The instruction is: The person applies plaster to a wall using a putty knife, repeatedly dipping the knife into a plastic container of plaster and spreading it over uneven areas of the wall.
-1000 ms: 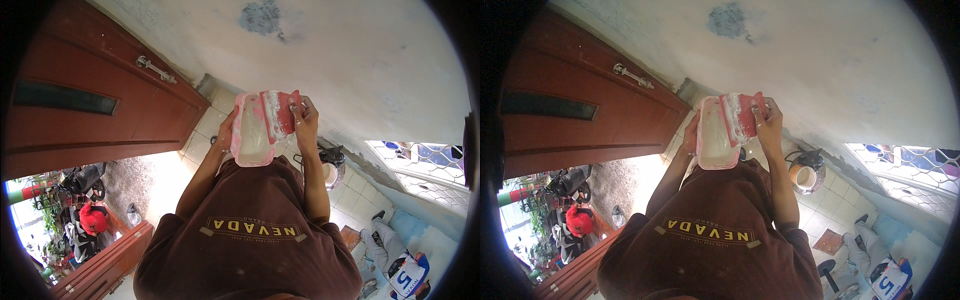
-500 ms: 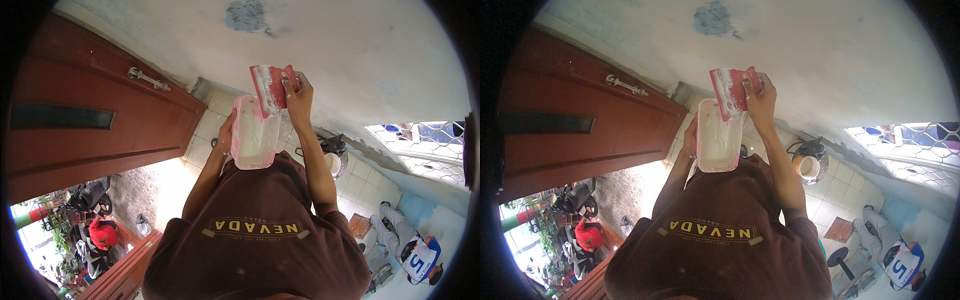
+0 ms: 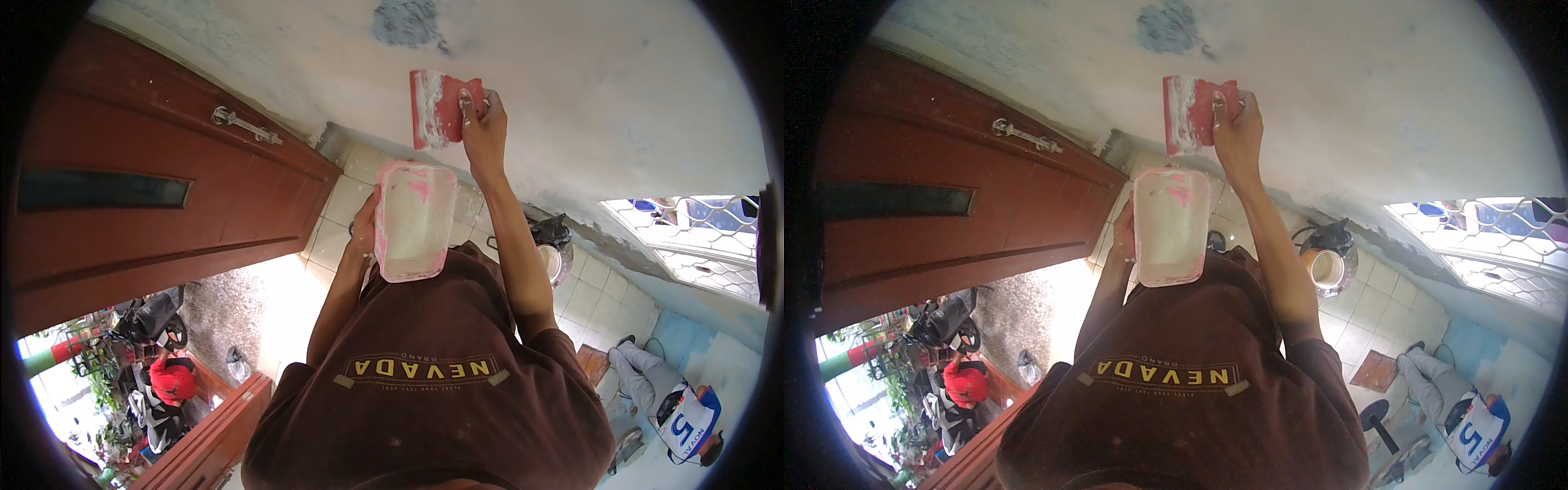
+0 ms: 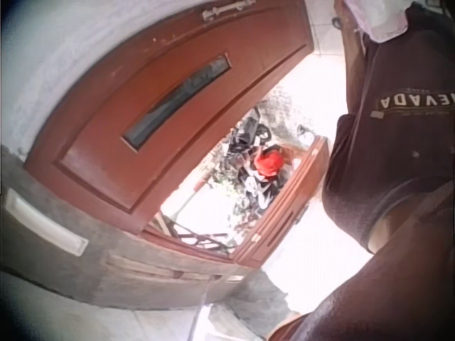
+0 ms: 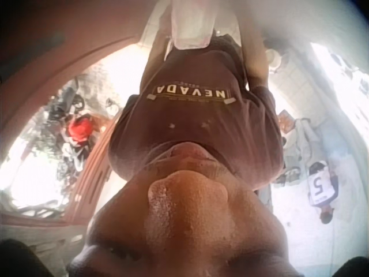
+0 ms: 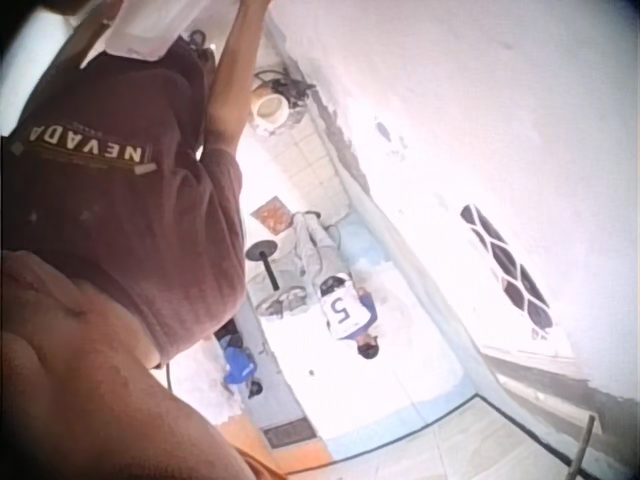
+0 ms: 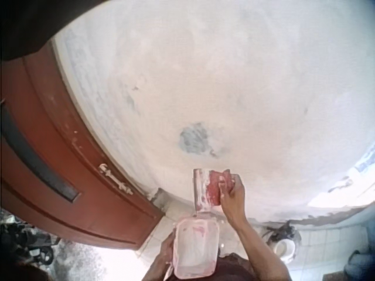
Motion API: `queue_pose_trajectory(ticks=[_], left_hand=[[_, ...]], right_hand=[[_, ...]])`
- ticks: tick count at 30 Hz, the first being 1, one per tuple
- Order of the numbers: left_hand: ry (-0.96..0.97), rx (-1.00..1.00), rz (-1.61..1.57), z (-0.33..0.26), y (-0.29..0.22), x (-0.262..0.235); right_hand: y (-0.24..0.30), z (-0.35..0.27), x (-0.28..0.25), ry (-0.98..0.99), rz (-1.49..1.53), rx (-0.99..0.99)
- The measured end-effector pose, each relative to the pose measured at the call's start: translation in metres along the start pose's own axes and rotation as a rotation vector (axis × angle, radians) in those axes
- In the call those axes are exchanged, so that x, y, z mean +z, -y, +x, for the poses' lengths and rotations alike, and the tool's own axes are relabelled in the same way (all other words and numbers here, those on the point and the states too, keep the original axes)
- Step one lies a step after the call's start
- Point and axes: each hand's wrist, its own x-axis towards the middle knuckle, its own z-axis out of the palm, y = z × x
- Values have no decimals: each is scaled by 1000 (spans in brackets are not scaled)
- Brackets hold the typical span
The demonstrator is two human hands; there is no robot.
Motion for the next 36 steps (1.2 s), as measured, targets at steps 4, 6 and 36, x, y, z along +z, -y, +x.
queue_pose_trajectory(ticks=[4,6,36], left_hand=[[-81,65,-155,5,-4,-20],[-114,94,-260,15,-14,-20],[-113,128,91,61,-41,-9]], right_hand=[[20,0,4,9,276,55],[21,-1,6,79,402,21],[-45,-34,-71,452,608,146]])
